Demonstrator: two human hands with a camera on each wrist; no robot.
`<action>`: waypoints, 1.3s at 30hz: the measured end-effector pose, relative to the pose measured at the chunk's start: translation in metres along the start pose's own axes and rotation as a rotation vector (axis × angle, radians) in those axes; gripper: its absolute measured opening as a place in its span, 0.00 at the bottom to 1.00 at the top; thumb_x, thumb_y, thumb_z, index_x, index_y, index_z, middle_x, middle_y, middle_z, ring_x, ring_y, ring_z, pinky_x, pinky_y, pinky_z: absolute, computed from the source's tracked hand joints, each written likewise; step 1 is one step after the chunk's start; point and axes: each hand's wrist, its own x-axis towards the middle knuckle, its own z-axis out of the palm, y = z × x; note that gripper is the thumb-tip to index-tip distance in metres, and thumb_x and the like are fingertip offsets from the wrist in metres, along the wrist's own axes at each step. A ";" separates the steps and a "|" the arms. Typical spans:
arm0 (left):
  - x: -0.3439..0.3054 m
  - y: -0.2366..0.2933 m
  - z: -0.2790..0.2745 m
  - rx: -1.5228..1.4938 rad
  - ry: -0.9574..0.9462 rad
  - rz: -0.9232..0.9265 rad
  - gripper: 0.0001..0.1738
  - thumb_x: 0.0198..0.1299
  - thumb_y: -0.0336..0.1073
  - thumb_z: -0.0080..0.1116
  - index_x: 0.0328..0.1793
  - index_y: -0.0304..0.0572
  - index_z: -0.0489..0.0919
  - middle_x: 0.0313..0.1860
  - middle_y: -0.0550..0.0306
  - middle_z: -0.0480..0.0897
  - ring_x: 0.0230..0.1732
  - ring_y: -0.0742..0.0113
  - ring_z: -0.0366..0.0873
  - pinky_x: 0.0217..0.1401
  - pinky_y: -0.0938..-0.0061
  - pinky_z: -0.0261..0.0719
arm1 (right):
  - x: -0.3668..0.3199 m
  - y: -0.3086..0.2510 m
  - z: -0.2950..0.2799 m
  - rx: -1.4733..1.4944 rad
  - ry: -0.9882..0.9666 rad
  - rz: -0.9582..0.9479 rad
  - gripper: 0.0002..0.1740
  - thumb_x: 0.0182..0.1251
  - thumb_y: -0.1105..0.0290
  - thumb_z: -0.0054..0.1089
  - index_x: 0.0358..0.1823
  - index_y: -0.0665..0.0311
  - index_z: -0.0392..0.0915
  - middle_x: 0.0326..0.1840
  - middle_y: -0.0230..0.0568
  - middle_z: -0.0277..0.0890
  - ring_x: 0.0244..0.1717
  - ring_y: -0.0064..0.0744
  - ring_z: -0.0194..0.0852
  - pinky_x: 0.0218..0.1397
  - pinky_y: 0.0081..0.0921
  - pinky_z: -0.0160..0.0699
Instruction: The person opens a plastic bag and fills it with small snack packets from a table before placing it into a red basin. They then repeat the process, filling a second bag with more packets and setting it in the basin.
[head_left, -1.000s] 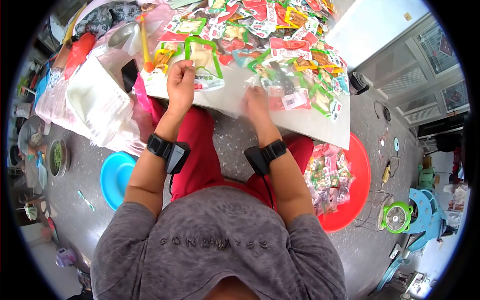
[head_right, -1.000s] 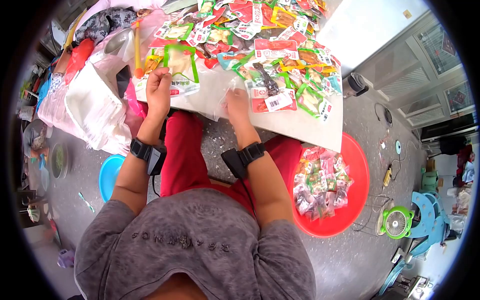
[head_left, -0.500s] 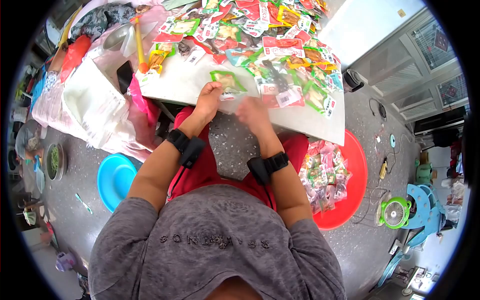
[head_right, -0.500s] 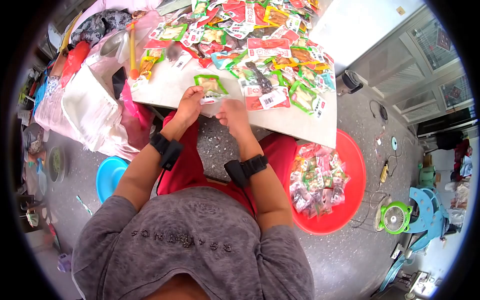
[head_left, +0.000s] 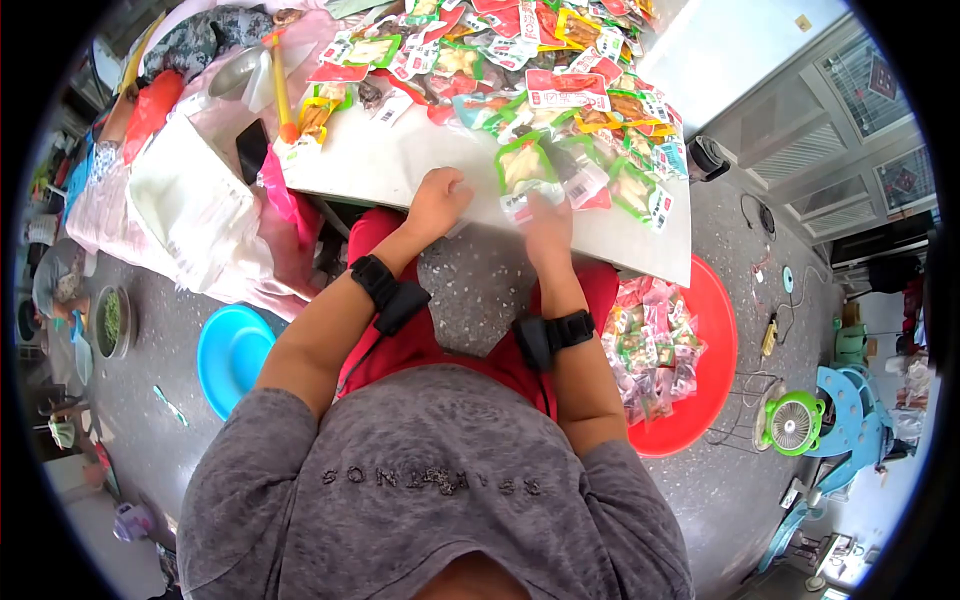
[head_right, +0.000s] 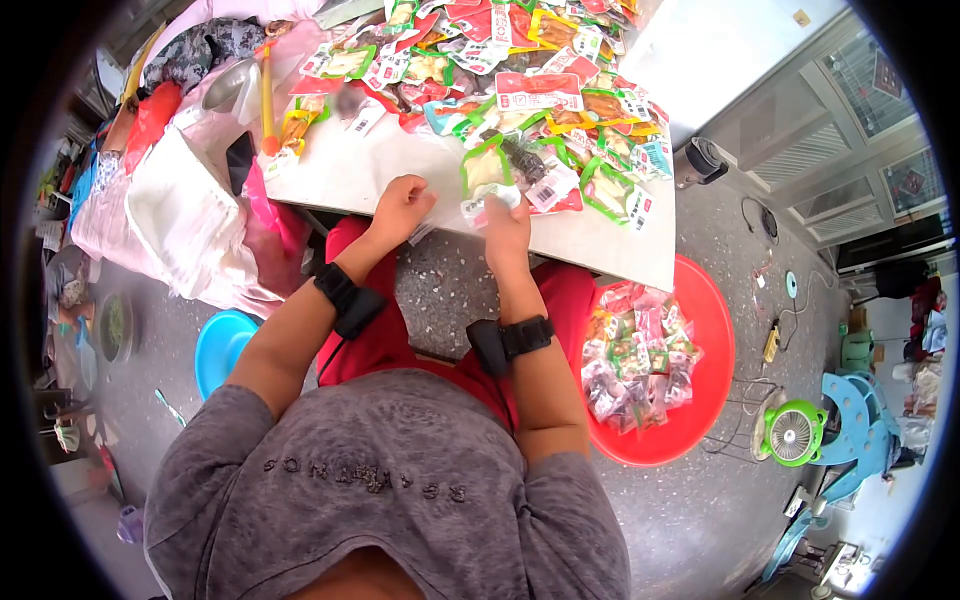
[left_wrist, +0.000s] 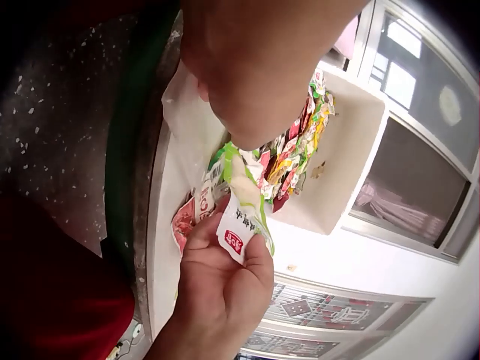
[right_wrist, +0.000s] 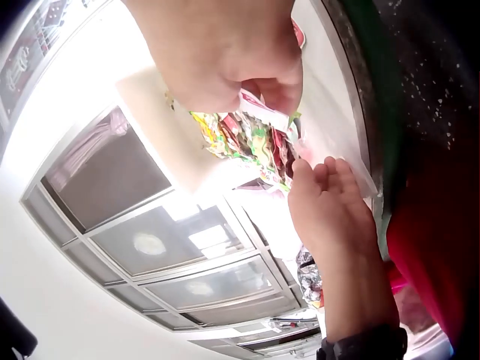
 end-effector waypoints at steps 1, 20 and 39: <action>-0.001 0.012 -0.004 0.043 -0.031 0.096 0.15 0.43 0.38 0.57 0.34 0.35 0.71 0.35 0.50 0.71 0.36 0.59 0.69 0.41 0.73 0.69 | -0.002 -0.003 -0.007 0.009 -0.018 -0.012 0.15 0.55 0.78 0.42 0.46 0.67 0.63 0.33 0.35 0.68 0.30 0.24 0.69 0.30 0.19 0.69; 0.005 0.012 -0.003 0.210 -0.185 0.103 0.04 0.41 0.29 0.46 0.24 0.35 0.69 0.26 0.46 0.71 0.36 0.50 0.69 0.40 0.65 0.68 | -0.044 -0.001 -0.037 0.345 -0.163 0.270 0.17 0.53 0.81 0.38 0.47 0.69 0.64 0.42 0.42 0.68 0.42 0.34 0.69 0.46 0.30 0.69; 0.003 0.007 -0.009 0.178 -0.286 0.307 0.04 0.41 0.29 0.48 0.21 0.34 0.68 0.26 0.48 0.70 0.34 0.51 0.68 0.38 0.65 0.66 | -0.039 -0.010 -0.059 0.306 -0.157 0.339 0.18 0.52 0.80 0.38 0.48 0.70 0.63 0.44 0.45 0.67 0.44 0.38 0.68 0.49 0.33 0.69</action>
